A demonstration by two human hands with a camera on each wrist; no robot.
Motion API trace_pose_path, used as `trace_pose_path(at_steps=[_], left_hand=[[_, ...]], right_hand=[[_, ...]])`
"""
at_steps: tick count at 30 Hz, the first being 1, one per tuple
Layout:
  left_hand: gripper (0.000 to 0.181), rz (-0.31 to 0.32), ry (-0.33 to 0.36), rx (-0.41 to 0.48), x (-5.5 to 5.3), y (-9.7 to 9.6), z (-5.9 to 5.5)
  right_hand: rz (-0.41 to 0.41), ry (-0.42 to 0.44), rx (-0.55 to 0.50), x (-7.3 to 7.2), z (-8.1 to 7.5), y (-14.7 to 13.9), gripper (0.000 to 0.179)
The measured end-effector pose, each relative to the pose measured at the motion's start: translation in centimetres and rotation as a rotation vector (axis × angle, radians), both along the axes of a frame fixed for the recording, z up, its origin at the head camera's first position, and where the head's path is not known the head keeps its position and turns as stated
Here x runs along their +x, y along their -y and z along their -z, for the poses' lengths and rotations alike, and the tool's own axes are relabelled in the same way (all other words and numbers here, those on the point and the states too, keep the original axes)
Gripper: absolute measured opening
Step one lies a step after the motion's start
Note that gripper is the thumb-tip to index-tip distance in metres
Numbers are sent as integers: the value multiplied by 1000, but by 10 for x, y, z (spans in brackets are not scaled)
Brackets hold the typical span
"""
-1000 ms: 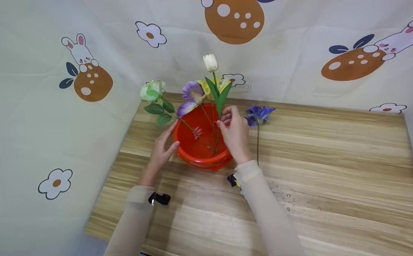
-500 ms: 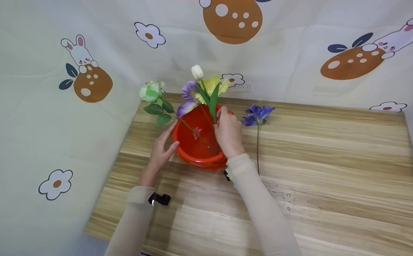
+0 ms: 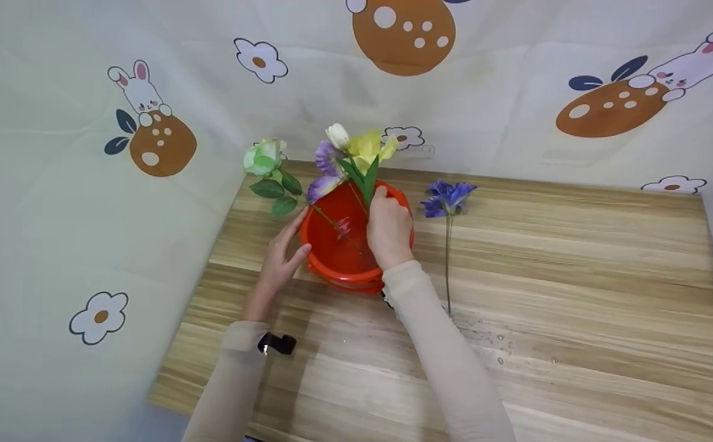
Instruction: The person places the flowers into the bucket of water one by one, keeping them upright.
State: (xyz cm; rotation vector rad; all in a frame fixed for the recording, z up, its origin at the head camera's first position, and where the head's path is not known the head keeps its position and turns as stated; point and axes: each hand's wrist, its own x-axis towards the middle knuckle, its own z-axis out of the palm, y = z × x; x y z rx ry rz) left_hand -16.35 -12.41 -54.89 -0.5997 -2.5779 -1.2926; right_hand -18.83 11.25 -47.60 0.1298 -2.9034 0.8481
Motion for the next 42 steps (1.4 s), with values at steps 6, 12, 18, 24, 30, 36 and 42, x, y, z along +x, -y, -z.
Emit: trace_pose_path(at_steps=[6,12,18,24,30,36,42], left_hand=[[64,5,-6,18,0,0,1],[63,16,-29,37,0,-1,1],[64,25,-17,54,-1,-1,1],[65,14,-11,40,-1,-1,1],[65,11,-16,29,0,-1,1],[66,8,-18,31,0,-1,2],[65,22,-35,32,-1,-1,3]], right_hand=[[19,-28,26,1,1,2,29],[27,-50,10,3,2,0,24],[10,-19,-70,6,-4,-6,25],[4,38,-154,9,-12,-15,18],[34,44,-221,9,-21,-23,14],[42,52,-302,7,-25,-32,13],[63,22,-327,5,-25,-41,12]])
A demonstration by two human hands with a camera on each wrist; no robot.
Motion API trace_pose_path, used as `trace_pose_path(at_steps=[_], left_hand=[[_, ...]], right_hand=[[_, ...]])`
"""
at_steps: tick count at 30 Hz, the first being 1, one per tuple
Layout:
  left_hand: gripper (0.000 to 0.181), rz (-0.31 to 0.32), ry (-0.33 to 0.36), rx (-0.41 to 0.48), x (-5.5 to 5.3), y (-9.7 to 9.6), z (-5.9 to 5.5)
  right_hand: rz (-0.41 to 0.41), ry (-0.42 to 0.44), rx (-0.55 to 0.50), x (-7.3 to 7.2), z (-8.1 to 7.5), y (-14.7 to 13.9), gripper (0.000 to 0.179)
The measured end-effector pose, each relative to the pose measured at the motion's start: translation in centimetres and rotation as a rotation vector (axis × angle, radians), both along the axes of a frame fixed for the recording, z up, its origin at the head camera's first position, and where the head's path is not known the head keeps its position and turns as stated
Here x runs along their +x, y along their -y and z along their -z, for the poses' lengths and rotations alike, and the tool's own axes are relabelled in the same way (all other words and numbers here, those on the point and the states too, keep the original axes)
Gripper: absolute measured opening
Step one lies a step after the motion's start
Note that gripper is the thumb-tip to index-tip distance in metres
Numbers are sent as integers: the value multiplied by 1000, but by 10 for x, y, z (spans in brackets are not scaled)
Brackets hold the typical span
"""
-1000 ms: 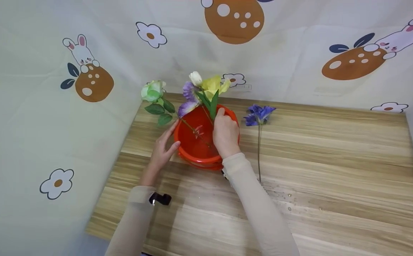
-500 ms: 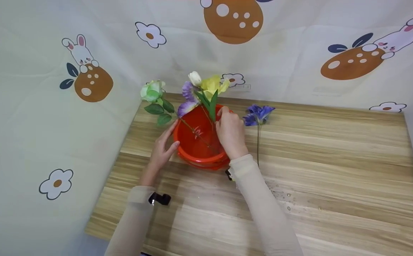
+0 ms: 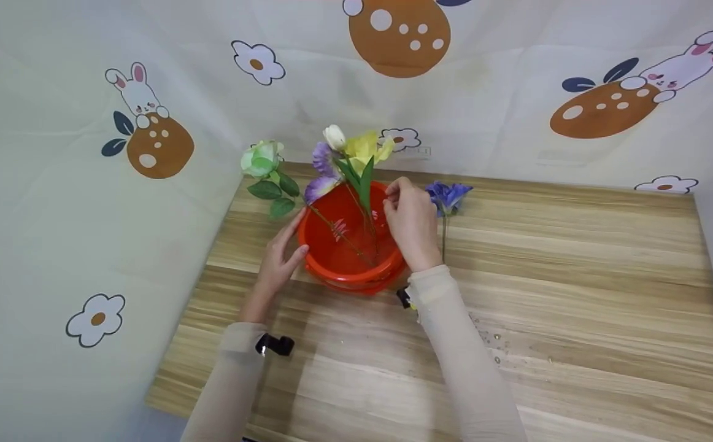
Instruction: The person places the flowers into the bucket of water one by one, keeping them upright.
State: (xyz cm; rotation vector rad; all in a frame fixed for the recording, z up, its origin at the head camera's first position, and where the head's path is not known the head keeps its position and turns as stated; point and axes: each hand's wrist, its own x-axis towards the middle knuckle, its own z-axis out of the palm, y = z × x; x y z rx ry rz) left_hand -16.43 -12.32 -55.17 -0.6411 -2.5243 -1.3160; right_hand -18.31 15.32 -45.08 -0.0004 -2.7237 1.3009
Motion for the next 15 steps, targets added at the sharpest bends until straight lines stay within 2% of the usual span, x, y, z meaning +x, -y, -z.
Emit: trace_pose_path(at_steps=[15], left_hand=[[66,-14,9,-6,0,-1,1]], right_hand=[[65,-4,-64,-2,7,-21,12]])
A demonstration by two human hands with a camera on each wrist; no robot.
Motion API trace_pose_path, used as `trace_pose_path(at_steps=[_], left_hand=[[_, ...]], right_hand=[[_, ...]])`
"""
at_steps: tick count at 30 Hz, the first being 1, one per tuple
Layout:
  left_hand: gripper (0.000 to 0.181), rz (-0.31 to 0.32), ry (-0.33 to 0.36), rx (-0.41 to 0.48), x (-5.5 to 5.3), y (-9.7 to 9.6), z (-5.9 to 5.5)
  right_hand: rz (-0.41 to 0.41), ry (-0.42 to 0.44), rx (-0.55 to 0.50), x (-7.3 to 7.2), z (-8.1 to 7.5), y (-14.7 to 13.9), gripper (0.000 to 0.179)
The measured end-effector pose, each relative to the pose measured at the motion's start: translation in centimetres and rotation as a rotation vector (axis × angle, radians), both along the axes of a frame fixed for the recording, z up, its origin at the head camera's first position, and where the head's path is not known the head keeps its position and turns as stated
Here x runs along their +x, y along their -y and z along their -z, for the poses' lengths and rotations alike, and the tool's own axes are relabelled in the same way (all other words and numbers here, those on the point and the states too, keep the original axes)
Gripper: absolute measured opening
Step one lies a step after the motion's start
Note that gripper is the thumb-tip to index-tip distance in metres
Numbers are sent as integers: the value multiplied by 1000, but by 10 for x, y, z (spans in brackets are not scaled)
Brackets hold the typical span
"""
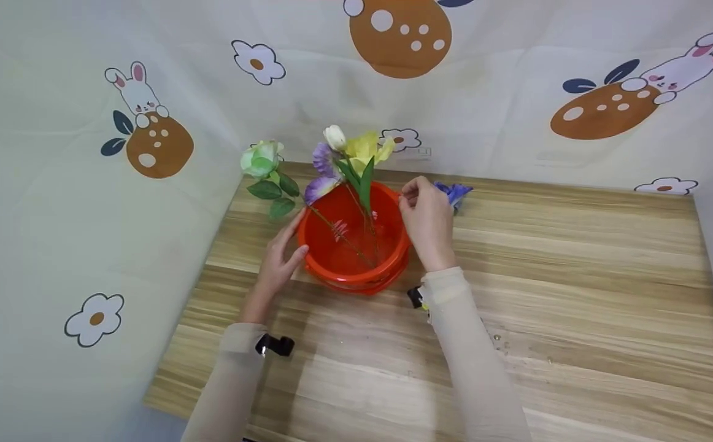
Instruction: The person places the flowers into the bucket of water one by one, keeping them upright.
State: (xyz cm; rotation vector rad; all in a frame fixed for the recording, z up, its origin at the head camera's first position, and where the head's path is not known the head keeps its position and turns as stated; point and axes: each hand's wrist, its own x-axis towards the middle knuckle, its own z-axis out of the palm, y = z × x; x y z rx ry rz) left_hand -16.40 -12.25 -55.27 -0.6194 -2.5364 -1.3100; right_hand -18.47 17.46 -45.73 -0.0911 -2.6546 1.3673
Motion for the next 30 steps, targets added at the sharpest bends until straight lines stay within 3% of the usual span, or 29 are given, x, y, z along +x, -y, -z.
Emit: trace_pose_path(at_steps=[9,30], left_hand=[[65,2,-3,12,0,0,-1],[64,7,-3,19,0,0,0]], right_hand=[[37,-14,27,1,11,-16,12],[118,67,13,5,49,-43,15]])
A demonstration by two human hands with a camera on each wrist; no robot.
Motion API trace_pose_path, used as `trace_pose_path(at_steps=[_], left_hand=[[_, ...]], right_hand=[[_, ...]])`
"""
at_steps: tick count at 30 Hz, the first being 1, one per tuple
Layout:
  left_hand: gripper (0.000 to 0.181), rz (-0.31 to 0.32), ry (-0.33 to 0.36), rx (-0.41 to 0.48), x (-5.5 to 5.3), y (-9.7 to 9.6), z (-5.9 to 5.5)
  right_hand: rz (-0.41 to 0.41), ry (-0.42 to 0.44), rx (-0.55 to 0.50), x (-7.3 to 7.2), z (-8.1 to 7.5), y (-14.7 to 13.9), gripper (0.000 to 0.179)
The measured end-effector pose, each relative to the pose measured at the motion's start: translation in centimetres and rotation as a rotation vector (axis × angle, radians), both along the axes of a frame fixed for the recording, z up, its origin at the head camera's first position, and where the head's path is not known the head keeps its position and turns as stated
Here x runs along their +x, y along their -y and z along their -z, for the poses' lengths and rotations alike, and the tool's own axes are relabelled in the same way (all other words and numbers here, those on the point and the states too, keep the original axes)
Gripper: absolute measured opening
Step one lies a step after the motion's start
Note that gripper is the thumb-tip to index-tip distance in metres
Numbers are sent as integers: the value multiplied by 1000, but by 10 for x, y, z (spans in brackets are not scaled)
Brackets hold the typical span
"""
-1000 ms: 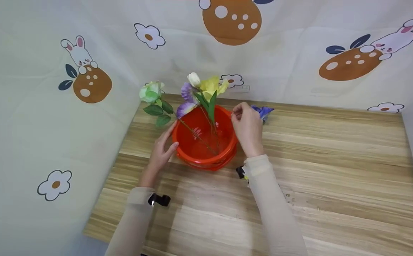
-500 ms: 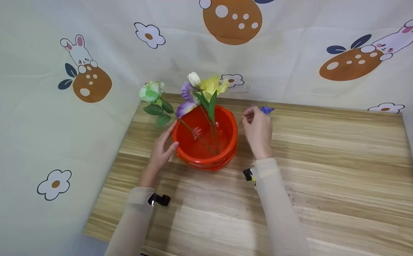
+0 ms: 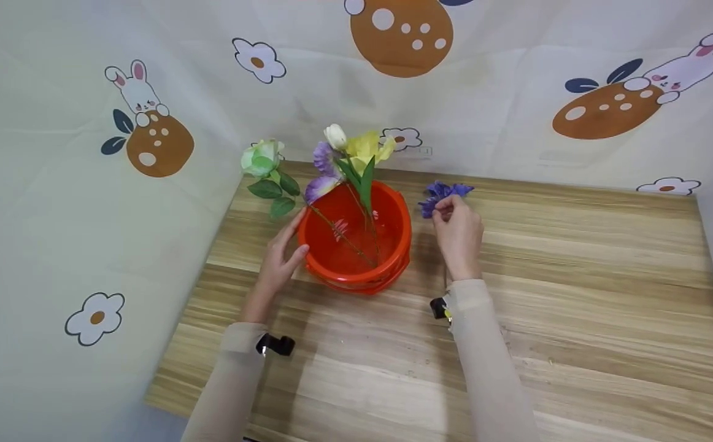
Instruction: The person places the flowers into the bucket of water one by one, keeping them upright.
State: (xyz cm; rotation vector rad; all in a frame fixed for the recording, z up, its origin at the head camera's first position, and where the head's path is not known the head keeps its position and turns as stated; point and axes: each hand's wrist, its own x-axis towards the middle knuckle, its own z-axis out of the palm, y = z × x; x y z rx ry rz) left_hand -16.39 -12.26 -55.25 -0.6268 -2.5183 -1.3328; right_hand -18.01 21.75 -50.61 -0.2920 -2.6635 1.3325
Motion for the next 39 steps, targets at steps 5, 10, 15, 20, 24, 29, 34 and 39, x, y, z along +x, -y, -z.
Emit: trace_pose_path(at_steps=[5,10,15,20,24,29,34,39], left_hand=[[64,10,-9,3,0,1,1],[64,8,1,-8,0,0,-1],[63,2,-1,-15,1,0,-3],[64,4,2,-13,1,0,-3],[65,-1,9,-26,2,0,-5],[66,0,17,-30,2,0,-4],[65,-3,21,-34,1,1,-2],[65,-8,15,-37,0,2,-1]], right_hand=[[13,21,3,2,11,-4,14],[26,49,10,4,20,-8,15],[21,58,16,6,30,-11,14],[17,60,16,8,38,-13,15],[26,78,23,9,45,-14,15],[47,91,53,11,53,-14,15],[44,91,52,12,61,-15,14],[38,112,37,13,67,-17,16]])
